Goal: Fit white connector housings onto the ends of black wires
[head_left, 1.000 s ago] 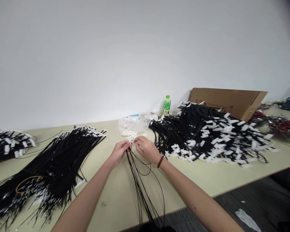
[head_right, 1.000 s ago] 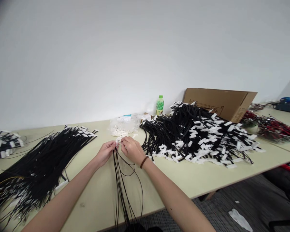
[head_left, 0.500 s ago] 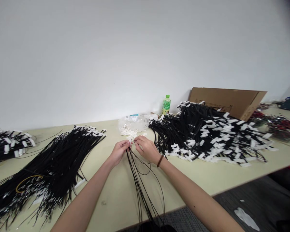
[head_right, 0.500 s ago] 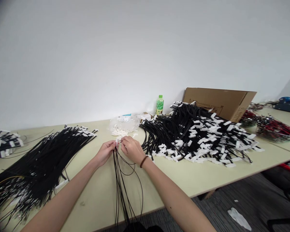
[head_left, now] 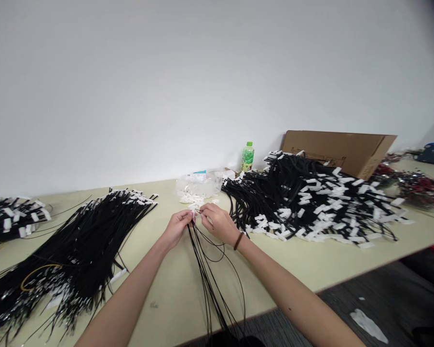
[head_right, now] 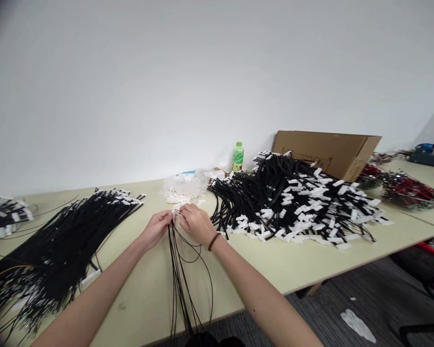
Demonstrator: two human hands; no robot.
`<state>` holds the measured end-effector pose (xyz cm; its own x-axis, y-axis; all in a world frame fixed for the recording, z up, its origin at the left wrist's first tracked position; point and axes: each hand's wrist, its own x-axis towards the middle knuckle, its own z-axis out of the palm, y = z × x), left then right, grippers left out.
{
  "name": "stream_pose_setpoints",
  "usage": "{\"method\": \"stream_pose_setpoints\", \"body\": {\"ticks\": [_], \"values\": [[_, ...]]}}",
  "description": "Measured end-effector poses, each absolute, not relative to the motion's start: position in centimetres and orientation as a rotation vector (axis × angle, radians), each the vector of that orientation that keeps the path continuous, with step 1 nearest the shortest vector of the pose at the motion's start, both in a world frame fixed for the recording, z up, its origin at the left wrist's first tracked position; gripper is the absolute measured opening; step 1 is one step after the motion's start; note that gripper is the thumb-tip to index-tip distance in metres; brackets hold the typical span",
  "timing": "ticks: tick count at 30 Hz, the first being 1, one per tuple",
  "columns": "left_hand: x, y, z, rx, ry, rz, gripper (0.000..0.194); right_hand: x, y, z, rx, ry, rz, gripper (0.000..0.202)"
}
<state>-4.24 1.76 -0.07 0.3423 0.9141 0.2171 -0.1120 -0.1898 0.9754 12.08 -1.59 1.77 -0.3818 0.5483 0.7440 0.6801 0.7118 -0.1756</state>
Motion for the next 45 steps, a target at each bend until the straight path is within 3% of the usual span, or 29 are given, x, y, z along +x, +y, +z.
{"method": "stream_pose_setpoints", "body": {"ticks": [38,45], "values": [[-3.8,2.7,-0.5,1.461,0.816,1.137,0.024,13.1,-1.5,2.6,-0.938,-2.165,-0.067,0.016],[-3.5,2.8,-0.2,1.476,0.884,1.160,0.031,13.2,-1.0,2.5,-0.967,-2.172,-0.086,0.018]]}}
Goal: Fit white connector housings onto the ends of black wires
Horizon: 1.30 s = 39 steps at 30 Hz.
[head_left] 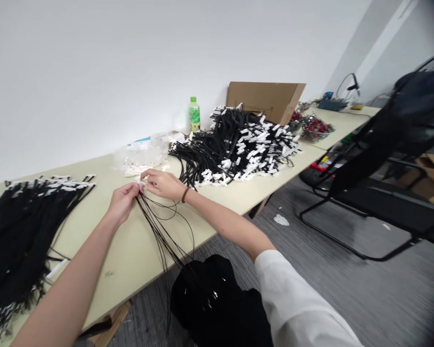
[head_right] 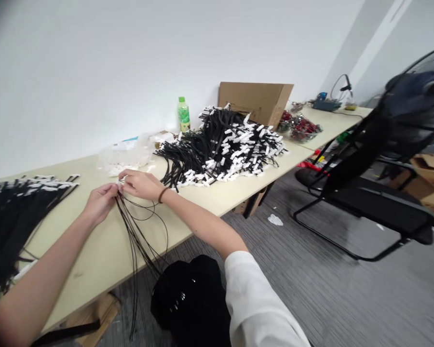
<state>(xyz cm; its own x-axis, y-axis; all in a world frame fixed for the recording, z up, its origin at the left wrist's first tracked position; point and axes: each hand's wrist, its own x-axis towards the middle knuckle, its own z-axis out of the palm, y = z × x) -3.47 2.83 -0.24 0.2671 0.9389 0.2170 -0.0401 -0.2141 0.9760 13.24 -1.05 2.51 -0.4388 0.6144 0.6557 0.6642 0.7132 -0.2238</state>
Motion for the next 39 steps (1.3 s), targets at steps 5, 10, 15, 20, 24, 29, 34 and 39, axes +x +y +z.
{"method": "stream_pose_setpoints", "body": {"ticks": [5,10,15,20,24,29,34,39], "values": [[-3.3,2.8,-0.2,1.466,0.884,1.152,0.034,13.4,-1.2,2.7,-0.983,-2.175,-0.018,0.018],[-3.2,3.1,-0.5,1.442,0.889,1.144,0.031,13.5,-1.2,2.7,-0.995,-2.174,0.049,0.020],[-3.5,3.0,-0.5,1.479,0.870,1.160,0.028,13.1,-1.2,2.5,-0.961,-2.142,0.012,0.017],[-4.0,2.4,-0.4,1.521,0.848,1.115,0.029,12.5,-1.2,2.0,-0.892,-2.098,0.002,0.016],[-4.1,2.0,-0.1,1.567,0.841,1.130,0.028,12.2,-0.9,1.5,-0.870,-2.044,0.030,0.019],[-4.2,1.8,0.1,1.591,0.855,1.102,0.028,12.0,-0.9,1.3,-0.871,-2.011,0.136,0.021],[-4.2,1.9,0.0,1.603,0.850,1.080,0.029,12.0,-0.7,1.3,-0.806,-1.975,0.252,0.023],[-4.2,1.8,0.1,1.605,0.842,1.076,0.031,12.1,-0.6,1.5,-0.758,-1.975,0.297,0.024]]}}
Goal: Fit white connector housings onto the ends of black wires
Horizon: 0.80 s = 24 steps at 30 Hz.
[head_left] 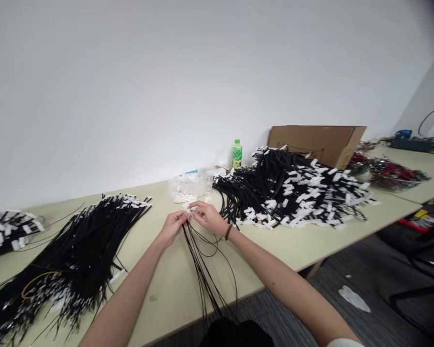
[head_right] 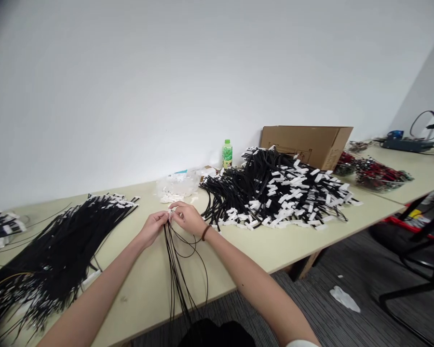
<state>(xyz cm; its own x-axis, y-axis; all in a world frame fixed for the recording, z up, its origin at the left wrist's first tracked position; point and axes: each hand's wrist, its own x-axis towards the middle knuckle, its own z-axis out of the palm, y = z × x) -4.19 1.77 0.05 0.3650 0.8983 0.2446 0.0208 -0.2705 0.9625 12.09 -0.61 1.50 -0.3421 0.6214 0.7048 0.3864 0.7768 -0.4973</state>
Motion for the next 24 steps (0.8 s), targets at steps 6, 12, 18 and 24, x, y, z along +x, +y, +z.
{"method": "stream_pose_setpoints", "body": {"ticks": [6,12,18,24], "values": [[-4.07,1.54,0.27,1.595,0.852,1.080,0.030,12.25,-0.78,1.93,-0.748,-1.974,0.385,0.024],[-4.09,1.55,0.21,1.591,0.869,1.085,0.030,12.45,-0.93,2.36,-0.742,-1.988,0.417,0.025],[-4.16,1.57,0.15,1.584,0.862,1.099,0.032,12.49,-0.84,2.39,-0.772,-1.980,0.462,0.028],[-4.12,1.57,0.07,1.568,0.859,1.121,0.032,12.73,-0.77,2.25,-0.799,-2.020,0.406,0.028]]}}
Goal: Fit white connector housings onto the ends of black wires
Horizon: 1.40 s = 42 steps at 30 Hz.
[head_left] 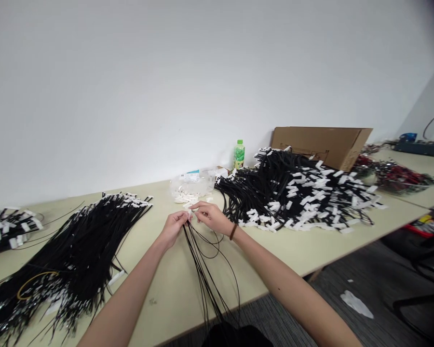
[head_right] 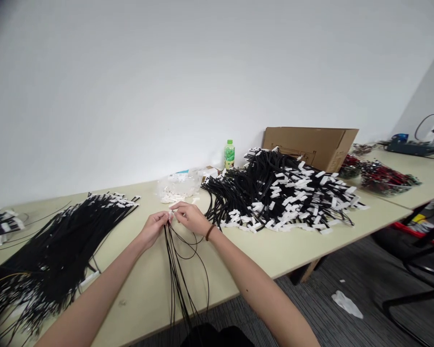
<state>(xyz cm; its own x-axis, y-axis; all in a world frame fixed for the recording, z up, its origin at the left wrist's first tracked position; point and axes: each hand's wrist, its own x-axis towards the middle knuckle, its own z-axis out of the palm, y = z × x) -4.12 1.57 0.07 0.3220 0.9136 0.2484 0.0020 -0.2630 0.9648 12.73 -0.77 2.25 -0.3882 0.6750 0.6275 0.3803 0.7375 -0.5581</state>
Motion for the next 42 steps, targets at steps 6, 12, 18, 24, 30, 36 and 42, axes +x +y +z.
{"method": "stream_pose_setpoints", "body": {"ticks": [6,12,18,24,30,36,42], "values": [[-4.12,1.73,-0.15,1.541,0.863,1.140,0.033,12.89,-0.85,2.19,-0.840,-2.060,0.347,0.028],[-4.28,1.84,-0.29,1.534,0.841,1.115,0.032,12.82,-1.14,2.47,-0.818,-2.028,0.414,0.028],[-4.32,1.86,-0.28,1.541,0.822,1.100,0.033,12.84,-1.13,2.56,-0.806,-2.018,0.462,0.028],[-4.27,1.77,-0.11,1.551,0.805,1.092,0.033,12.86,-1.19,2.60,-0.790,-2.005,0.478,0.027],[-4.17,1.71,0.01,1.546,0.810,1.095,0.033,12.90,-1.14,2.56,-0.801,-2.016,0.488,0.028],[-4.10,1.58,0.14,1.543,0.806,1.091,0.032,12.86,-1.04,2.40,-0.801,-2.000,0.503,0.028],[-4.13,1.65,0.03,1.551,0.796,1.087,0.031,12.83,-0.99,2.36,-0.788,-1.974,0.539,0.027]]}}
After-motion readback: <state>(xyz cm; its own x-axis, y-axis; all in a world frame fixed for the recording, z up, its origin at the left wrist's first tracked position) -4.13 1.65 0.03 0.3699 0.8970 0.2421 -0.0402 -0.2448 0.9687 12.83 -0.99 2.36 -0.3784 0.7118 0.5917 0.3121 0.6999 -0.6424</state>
